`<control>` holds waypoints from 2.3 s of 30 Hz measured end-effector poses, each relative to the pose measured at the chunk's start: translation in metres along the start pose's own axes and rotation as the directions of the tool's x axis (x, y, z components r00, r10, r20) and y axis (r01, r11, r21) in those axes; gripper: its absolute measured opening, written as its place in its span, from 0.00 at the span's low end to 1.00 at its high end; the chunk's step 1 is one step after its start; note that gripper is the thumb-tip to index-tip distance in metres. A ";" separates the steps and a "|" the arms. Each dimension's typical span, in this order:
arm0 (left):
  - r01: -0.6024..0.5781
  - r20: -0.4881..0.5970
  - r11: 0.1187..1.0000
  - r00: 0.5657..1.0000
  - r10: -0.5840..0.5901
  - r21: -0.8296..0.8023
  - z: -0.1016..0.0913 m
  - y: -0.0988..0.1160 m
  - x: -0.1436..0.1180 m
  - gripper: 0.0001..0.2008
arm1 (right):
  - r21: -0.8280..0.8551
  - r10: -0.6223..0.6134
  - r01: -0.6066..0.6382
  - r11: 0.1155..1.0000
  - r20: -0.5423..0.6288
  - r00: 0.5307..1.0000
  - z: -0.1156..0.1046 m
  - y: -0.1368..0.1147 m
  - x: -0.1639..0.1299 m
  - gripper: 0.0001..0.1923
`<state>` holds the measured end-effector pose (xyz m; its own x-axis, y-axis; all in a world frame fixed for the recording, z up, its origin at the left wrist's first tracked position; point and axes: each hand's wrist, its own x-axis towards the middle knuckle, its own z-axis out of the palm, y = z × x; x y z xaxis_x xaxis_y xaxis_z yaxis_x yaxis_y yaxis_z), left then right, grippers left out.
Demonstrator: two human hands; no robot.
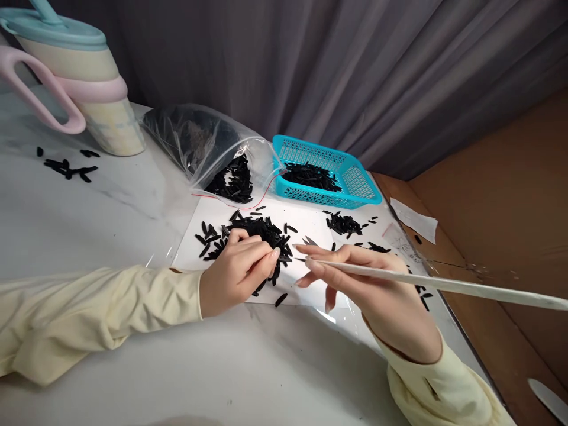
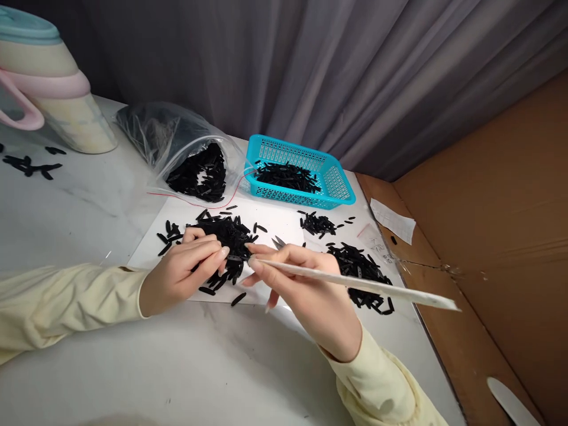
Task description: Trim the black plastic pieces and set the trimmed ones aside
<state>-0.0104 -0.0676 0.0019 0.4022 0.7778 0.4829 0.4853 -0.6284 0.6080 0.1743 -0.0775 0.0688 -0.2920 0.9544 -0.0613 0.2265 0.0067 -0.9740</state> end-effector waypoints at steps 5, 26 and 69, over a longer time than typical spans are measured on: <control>-0.052 -0.009 0.999 0.999 0.053 0.010 0.000 0.002 -0.002 0.14 | 0.080 0.062 -0.068 0.994 0.083 0.995 0.004 0.006 0.002 0.12; -0.082 -0.016 0.996 0.996 0.082 0.021 0.001 0.001 -0.003 0.13 | 0.158 0.079 -0.078 0.984 -0.001 0.997 0.010 0.010 0.001 0.06; -0.136 -0.006 0.989 0.991 0.136 -0.052 0.001 -0.001 -0.005 0.12 | -0.923 -0.479 0.371 -0.099 0.371 0.795 -0.041 0.077 0.011 0.18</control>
<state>-0.0123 -0.0710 -0.0016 0.4595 0.6852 0.5652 0.3850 -0.7271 0.5685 0.2266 -0.0540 0.0016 -0.6857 0.6452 0.3369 0.7271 0.6290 0.2753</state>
